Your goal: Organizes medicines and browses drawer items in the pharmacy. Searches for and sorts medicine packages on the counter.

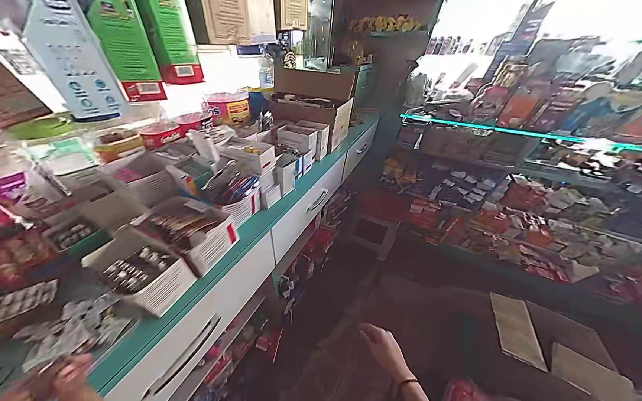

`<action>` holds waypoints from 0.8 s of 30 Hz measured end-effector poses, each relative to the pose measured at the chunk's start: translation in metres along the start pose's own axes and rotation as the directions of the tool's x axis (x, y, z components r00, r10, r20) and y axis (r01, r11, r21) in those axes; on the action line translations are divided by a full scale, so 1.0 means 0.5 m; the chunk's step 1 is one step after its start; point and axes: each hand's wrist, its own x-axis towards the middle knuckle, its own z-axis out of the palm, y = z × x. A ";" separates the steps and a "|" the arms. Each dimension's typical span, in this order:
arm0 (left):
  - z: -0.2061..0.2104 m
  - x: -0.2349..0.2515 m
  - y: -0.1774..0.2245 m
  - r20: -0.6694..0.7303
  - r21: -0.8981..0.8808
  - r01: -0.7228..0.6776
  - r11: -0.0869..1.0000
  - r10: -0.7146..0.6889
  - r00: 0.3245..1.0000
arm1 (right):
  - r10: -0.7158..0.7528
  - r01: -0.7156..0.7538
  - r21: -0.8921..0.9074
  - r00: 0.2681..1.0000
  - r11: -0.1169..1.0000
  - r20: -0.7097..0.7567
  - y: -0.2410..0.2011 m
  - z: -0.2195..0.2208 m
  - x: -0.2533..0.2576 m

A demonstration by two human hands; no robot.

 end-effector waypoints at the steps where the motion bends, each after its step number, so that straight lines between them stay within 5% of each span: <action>1: 0.043 0.005 0.041 0.085 -0.049 -0.010 0.999 0.014 0.996 | -0.064 0.064 -0.010 0.998 0.998 -0.001 -0.013 -0.036 0.055; 4: 0.137 -0.001 0.168 0.387 -0.160 0.038 0.986 0.027 0.922 | -0.245 0.243 -0.058 0.969 0.968 -0.023 -0.086 -0.128 0.221; 6: 0.199 -0.032 0.207 0.459 -0.185 0.088 0.979 0.007 0.889 | -0.281 0.270 -0.184 0.959 0.945 -0.035 -0.152 -0.176 0.319; 16: 0.463 -0.071 0.327 0.396 0.040 0.252 0.967 -0.247 0.885 | -0.484 0.503 -0.436 0.860 0.746 0.164 -0.323 -0.319 0.727; 24: 0.606 -0.064 0.493 0.379 0.064 0.151 0.986 -0.164 0.911 | -0.572 0.670 -0.349 0.742 0.655 0.350 -0.346 -0.378 0.869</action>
